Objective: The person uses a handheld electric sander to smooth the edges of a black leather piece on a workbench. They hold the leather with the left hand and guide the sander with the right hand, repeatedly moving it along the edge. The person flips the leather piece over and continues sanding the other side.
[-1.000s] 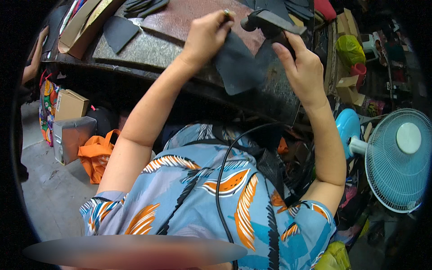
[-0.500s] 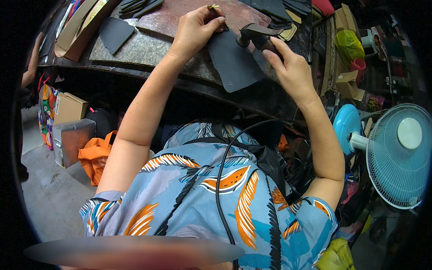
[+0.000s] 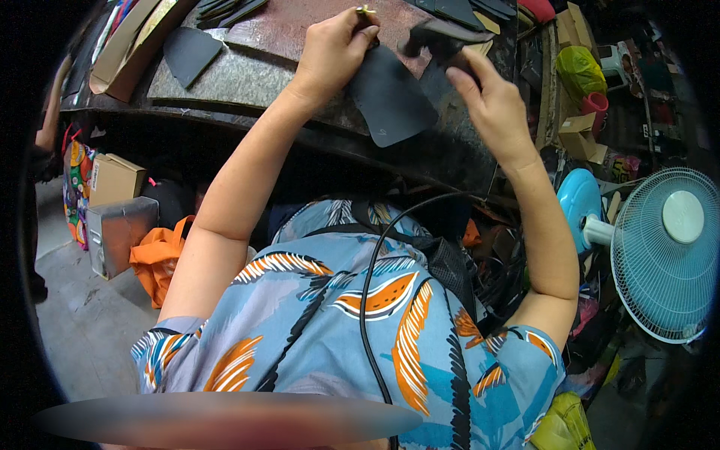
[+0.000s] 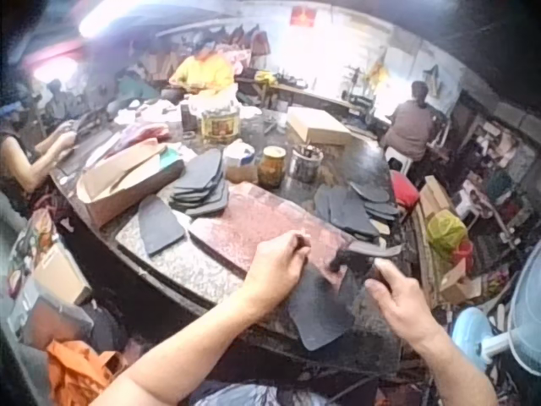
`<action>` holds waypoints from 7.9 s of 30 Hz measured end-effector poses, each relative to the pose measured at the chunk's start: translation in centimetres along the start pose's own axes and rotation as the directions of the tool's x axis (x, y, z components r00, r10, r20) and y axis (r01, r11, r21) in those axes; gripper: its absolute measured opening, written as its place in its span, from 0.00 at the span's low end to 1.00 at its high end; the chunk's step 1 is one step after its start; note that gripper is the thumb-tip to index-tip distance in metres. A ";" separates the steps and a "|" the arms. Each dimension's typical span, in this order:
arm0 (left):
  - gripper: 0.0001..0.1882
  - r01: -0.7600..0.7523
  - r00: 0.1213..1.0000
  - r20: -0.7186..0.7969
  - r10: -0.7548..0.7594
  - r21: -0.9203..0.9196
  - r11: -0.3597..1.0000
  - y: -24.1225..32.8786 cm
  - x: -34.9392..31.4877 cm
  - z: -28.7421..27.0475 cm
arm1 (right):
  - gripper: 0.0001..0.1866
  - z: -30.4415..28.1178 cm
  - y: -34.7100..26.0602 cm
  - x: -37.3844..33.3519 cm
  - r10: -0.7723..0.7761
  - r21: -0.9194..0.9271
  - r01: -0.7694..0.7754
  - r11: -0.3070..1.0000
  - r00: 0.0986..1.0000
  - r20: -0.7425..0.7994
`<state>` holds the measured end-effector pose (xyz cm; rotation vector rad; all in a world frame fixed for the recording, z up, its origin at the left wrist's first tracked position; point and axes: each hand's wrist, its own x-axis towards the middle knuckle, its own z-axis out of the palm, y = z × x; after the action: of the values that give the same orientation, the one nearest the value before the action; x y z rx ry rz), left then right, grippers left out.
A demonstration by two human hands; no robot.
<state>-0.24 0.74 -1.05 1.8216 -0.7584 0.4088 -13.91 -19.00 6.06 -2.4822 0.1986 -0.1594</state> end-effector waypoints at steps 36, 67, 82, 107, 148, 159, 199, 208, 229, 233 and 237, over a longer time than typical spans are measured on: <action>0.09 0.226 0.974 0.079 -0.213 -0.238 0.945 -0.6 0.2 0.1 | 0.23 1.0 1.0 -0.4 -0.020 -0.074 0.020 0.997 1.000 0.007; 0.08 0.328 0.944 0.068 -0.322 -0.252 0.910 -0.2 -0.4 -2.1 | 0.21 0.0 0.3 -0.6 -0.044 -0.188 0.058 0.980 0.996 0.080; 0.05 -0.140 0.989 0.070 0.133 0.105 0.985 0.6 0.5 -1.3 | 0.21 -3.1 -3.6 1.2 -0.373 0.433 0.515 0.739 0.849 -0.374; 0.07 -0.005 0.993 0.121 -0.002 0.053 0.999 -0.1 0.2 -1.7 | 0.19 -3.9 -3.8 1.0 -0.412 0.239 0.464 0.853 0.880 -0.237; 0.04 -0.027 0.999 -0.031 0.027 -0.016 0.999 0.1 -0.1 0.5 | 0.26 -0.6 1.7 0.1 -0.044 -0.216 0.043 0.975 0.999 0.001; 0.07 0.109 0.993 0.055 -0.105 -0.094 0.989 -0.2 -0.1 0.1 | 0.25 -1.4 0.0 0.1 0.039 -0.171 -0.033 0.985 0.999 0.031; 0.06 0.099 0.994 0.055 -0.095 -0.084 0.992 0.8 0.1 0.9 | 0.24 -1.2 2.1 0.8 -0.053 -0.115 0.047 0.992 0.997 -0.051; 0.08 0.138 0.982 0.141 -0.124 -0.095 0.986 0.3 0.4 0.6 | 0.23 -1.7 0.3 0.8 -0.056 -0.118 0.050 0.992 0.997 -0.049; 0.08 0.189 0.977 0.133 -0.170 -0.146 0.971 0.2 0.4 1.7 | 0.23 -1.3 1.8 0.5 -0.054 -0.113 0.047 0.992 0.997 -0.063; 0.08 -0.002 0.992 0.129 0.010 -0.067 0.998 0.6 0.7 1.4 | 0.18 -4.2 -2.3 0.7 -0.217 0.263 0.298 0.918 0.931 -0.294; 0.06 -0.218 0.966 0.170 0.194 0.136 0.966 1.6 0.8 2.3 | 0.17 -3.6 -3.5 0.5 -0.314 0.253 0.424 0.870 0.870 -0.381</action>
<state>-0.90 -2.04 -0.30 1.9421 -1.0558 0.4753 -13.63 -18.44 11.09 -2.1160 -0.1695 -0.7185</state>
